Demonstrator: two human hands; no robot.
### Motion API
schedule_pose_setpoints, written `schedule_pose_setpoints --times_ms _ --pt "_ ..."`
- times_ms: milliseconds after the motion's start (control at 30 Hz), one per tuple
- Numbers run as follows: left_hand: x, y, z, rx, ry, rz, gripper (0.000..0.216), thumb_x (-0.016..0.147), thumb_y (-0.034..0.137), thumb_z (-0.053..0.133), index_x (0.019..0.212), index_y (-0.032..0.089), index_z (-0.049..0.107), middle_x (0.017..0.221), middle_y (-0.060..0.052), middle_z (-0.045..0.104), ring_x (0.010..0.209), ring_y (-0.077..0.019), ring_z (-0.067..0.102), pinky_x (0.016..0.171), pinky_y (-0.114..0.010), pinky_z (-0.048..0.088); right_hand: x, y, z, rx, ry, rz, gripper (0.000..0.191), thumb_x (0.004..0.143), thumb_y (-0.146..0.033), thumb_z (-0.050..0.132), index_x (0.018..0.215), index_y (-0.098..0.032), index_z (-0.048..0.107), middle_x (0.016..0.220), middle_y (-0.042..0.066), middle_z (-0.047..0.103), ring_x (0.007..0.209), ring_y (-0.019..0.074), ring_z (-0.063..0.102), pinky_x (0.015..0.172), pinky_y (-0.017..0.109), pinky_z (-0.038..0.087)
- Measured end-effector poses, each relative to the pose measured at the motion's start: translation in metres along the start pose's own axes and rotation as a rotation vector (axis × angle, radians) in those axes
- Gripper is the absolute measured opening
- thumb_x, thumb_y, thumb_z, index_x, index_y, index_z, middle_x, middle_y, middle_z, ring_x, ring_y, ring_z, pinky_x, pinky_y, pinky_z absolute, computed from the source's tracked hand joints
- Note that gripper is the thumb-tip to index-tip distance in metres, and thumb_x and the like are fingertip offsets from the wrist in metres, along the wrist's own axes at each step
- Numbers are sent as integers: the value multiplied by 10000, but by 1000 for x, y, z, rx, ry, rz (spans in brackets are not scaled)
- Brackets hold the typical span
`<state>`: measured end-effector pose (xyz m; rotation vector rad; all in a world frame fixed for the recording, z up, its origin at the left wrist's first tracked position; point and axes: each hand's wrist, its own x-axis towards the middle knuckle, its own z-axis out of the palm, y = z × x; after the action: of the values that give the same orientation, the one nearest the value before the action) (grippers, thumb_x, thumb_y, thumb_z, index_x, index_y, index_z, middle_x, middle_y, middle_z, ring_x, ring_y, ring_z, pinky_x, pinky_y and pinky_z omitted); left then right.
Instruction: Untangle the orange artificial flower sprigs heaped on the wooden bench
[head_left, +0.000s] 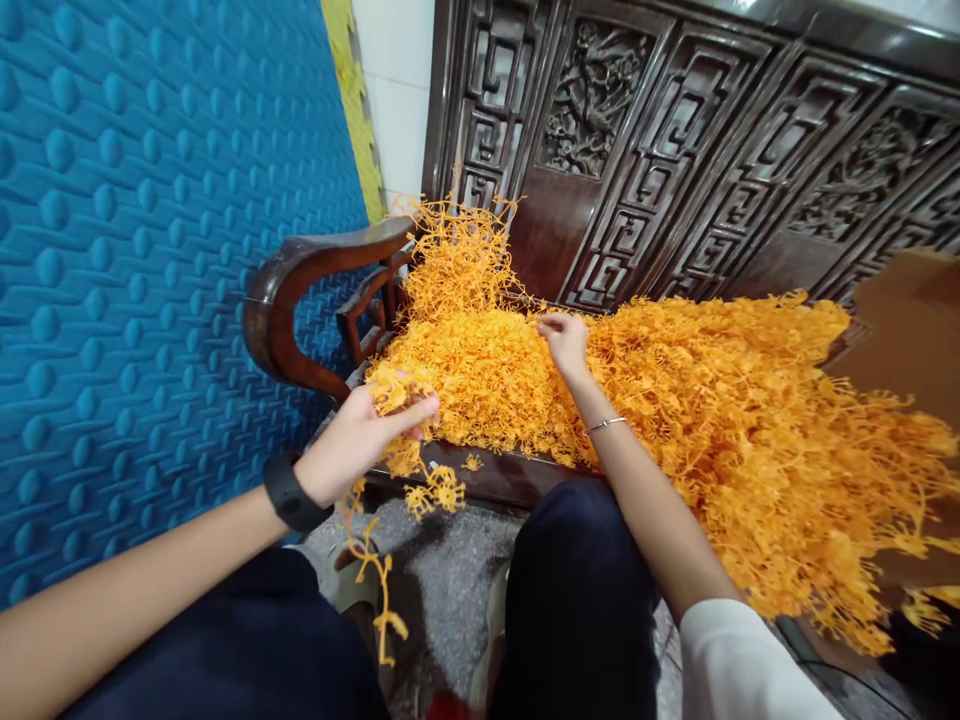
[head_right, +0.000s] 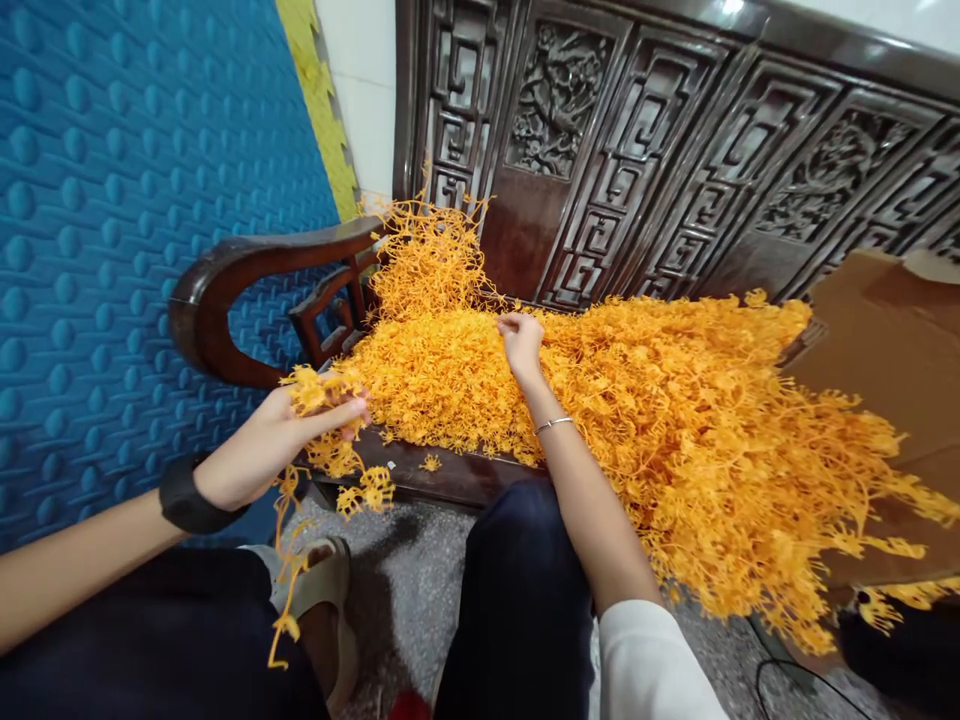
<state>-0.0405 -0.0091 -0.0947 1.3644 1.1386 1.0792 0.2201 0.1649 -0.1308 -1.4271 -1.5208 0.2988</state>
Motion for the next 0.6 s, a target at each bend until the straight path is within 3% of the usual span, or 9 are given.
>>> schedule_pose_setpoints --times_ms 133,267,367,433,500,600 --pt "2 0 -5 -40 -84 -62 257 763 388 609 747 133 584 750 -39 621 608 -110 531 615 -241 438 2 5 12 -68 -45 -67 218 662 -82 498 818 -102 648 753 62 628 654 144 537 690 282 434" --pt "1 2 -7 -56 -119 -118 236 739 355 643 796 147 548 720 -23 610 643 -125 566 563 -225 442 -2 4 9 -208 -72 -176 249 673 -40 443 796 -112 647 856 99 638 773 180 561 780 322 438" --pt "2 2 -8 -13 -122 -105 256 705 353 678 762 145 539 691 -10 599 616 -111 553 547 -213 420 -8 -9 6 -242 -62 -240 327 666 5 431 865 -112 662 1033 141 614 985 229 539 908 378 392" --pt "3 2 -9 33 -106 -82 259 701 359 680 705 139 542 652 0 584 580 -93 514 545 -210 394 -17 -27 3 -135 -98 -220 279 699 -32 479 892 -121 660 1073 140 604 1001 231 541 888 383 404" --pt "5 2 -9 82 -81 -51 253 711 352 666 654 137 546 606 15 556 565 -84 476 555 -213 371 -30 -51 -2 107 -274 -160 177 773 -176 535 902 -143 652 1024 113 630 892 197 586 777 348 449" --pt "7 1 -9 133 -71 -3 240 725 311 645 597 141 535 580 29 522 570 -85 448 582 -222 356 -57 -89 -8 425 -663 -133 274 834 -402 512 924 -179 645 933 62 665 779 142 616 679 291 458"
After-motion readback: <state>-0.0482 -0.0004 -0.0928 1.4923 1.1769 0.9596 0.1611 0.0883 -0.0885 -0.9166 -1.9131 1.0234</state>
